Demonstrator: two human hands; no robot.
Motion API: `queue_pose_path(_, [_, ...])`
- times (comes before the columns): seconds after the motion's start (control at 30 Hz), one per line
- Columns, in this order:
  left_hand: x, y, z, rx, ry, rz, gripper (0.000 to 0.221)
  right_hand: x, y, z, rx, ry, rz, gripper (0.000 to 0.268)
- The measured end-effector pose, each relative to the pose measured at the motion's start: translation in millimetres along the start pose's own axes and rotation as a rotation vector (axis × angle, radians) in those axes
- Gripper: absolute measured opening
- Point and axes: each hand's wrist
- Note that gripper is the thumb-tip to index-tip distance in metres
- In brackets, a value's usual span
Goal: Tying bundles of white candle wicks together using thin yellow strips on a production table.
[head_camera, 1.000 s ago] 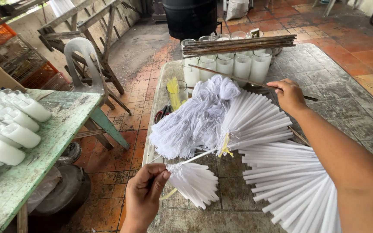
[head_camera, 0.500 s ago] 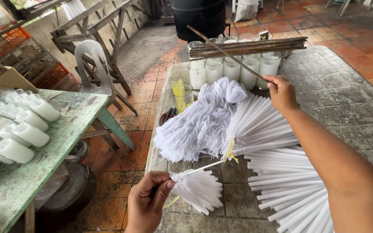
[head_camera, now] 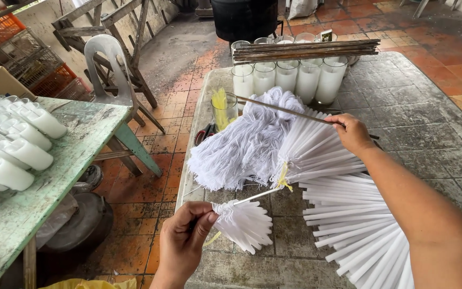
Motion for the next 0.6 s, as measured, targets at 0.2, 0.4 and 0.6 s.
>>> queue_pose_path(0.2, [-6, -2, 1, 0.018, 0.005, 0.011, 0.009, -12, 2, -6, -0.047, 0.142, -0.019, 0.036])
queue_pose_path(0.4, [-10, 2, -1, 0.028, 0.028, -0.021, 0.009, 2, 16, -3, -0.002, 0.297, -0.156, 0.036])
queue_pose_path(0.6, [-4, 2, 2, 0.017, 0.001, 0.025, 0.011, 1, -3, 24, -0.339, 0.245, 0.1, 0.036])
Point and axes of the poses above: each hand's wrist, its own y-axis away from the middle knuckle, its own z-axis out of the back of the hand, x = y × z, and after that the axes turned 1 degree about -x, right-handed
